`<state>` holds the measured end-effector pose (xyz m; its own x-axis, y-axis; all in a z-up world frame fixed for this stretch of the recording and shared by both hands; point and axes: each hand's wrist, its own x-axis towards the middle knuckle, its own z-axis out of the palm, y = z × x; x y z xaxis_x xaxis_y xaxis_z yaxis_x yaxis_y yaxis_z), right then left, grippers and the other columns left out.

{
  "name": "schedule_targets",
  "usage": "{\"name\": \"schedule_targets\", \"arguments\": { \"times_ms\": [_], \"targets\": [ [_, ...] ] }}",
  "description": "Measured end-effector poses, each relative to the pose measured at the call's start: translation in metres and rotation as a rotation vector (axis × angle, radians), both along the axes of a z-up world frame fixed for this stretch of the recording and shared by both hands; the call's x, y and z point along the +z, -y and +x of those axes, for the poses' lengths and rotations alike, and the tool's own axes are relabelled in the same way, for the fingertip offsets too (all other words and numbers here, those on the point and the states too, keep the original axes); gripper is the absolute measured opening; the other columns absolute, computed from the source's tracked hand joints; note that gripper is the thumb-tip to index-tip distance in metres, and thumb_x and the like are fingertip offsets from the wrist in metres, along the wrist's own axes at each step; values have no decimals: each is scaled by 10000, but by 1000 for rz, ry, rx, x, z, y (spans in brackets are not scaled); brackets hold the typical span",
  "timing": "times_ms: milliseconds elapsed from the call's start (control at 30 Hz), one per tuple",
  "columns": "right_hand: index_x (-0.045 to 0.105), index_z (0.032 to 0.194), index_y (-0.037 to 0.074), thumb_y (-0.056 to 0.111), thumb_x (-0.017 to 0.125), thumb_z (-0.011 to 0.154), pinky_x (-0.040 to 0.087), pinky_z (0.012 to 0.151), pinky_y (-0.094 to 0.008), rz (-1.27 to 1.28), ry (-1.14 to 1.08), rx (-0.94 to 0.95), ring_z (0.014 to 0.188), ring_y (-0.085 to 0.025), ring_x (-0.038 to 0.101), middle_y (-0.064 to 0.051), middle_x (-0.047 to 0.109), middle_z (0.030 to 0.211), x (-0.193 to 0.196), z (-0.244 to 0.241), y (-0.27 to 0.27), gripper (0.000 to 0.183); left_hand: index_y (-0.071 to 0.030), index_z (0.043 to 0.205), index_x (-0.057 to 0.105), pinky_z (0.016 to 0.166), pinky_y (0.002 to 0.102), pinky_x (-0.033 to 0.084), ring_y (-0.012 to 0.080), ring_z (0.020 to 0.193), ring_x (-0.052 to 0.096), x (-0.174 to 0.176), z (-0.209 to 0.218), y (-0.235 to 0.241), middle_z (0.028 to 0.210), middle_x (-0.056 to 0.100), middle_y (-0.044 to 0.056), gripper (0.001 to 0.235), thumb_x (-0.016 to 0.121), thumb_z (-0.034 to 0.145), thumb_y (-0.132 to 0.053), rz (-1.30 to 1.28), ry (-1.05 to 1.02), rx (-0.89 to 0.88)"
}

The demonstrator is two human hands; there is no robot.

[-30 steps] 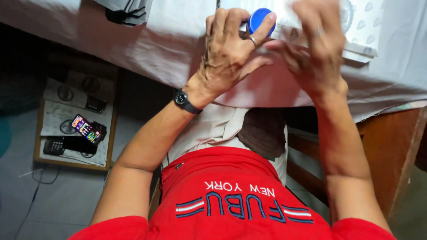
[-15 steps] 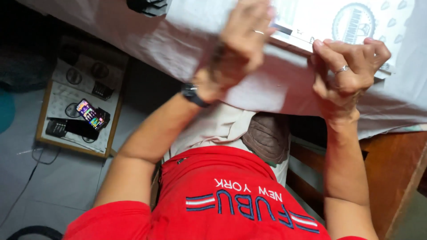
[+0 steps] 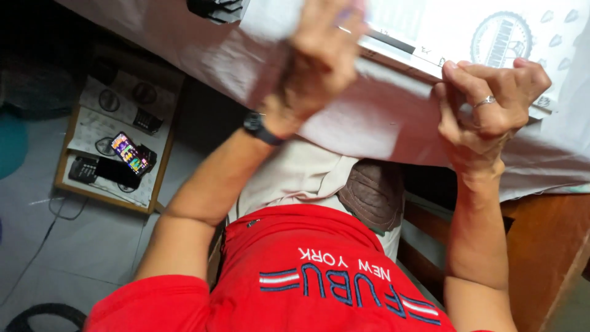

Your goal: Folding and pressing paper food wrappers to prepare them for packaging food items.

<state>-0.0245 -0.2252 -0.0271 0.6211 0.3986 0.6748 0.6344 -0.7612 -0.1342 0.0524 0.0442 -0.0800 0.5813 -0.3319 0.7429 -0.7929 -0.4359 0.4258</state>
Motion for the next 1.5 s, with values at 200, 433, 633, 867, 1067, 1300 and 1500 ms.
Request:
{"name": "schedule_targets", "arguments": {
  "times_ms": [200,433,633,867,1067,1300,1500],
  "targets": [
    [836,1166,1,-29,887,1029,327,1107,-485,-64,9,6,923,-298,641,-153,767,1036,12,1,-1,149,28,790,448,660,503,370,412,739,481,28,3,-29,822,502,208,224,586,967,33,-7,47,280],
    [854,1145,26,-68,935,1039,385,1109,-478,-182,54,-7,763,-290,592,-127,712,944,19,10,3,164,-65,869,573,565,393,364,250,668,520,59,13,-32,802,545,82,145,658,952,19,280,217,47],
    [845,1105,46,-92,837,1119,388,1132,-474,-165,32,23,734,-260,596,-88,681,864,24,14,5,140,-98,860,608,402,441,429,283,595,609,78,32,-35,838,599,46,102,654,945,-65,689,86,-136],
    [807,1028,41,229,860,1208,430,1149,-470,-259,84,28,630,-252,516,-68,552,733,33,24,2,265,-75,1286,427,1184,260,293,151,1317,411,77,49,-47,1241,359,61,299,360,1038,79,1252,1480,428],
    [722,929,20,138,669,1212,495,1083,-497,-316,158,59,579,-244,500,-62,515,660,39,29,-2,311,-146,1179,621,484,272,447,126,737,627,86,25,-1,1013,637,-43,200,610,987,-91,462,673,180],
    [671,904,3,-148,775,968,518,1065,-497,-284,217,146,587,-220,515,-57,538,640,33,45,12,195,23,931,621,677,368,474,262,781,531,64,-31,20,889,572,112,193,662,1041,-130,222,451,136],
    [745,1140,-164,-239,709,1144,517,862,-491,-126,121,37,927,-397,639,-258,688,1035,66,46,39,84,40,965,672,744,368,495,249,777,575,56,-30,18,913,624,125,264,774,1004,-200,237,460,129]
  ]
}}
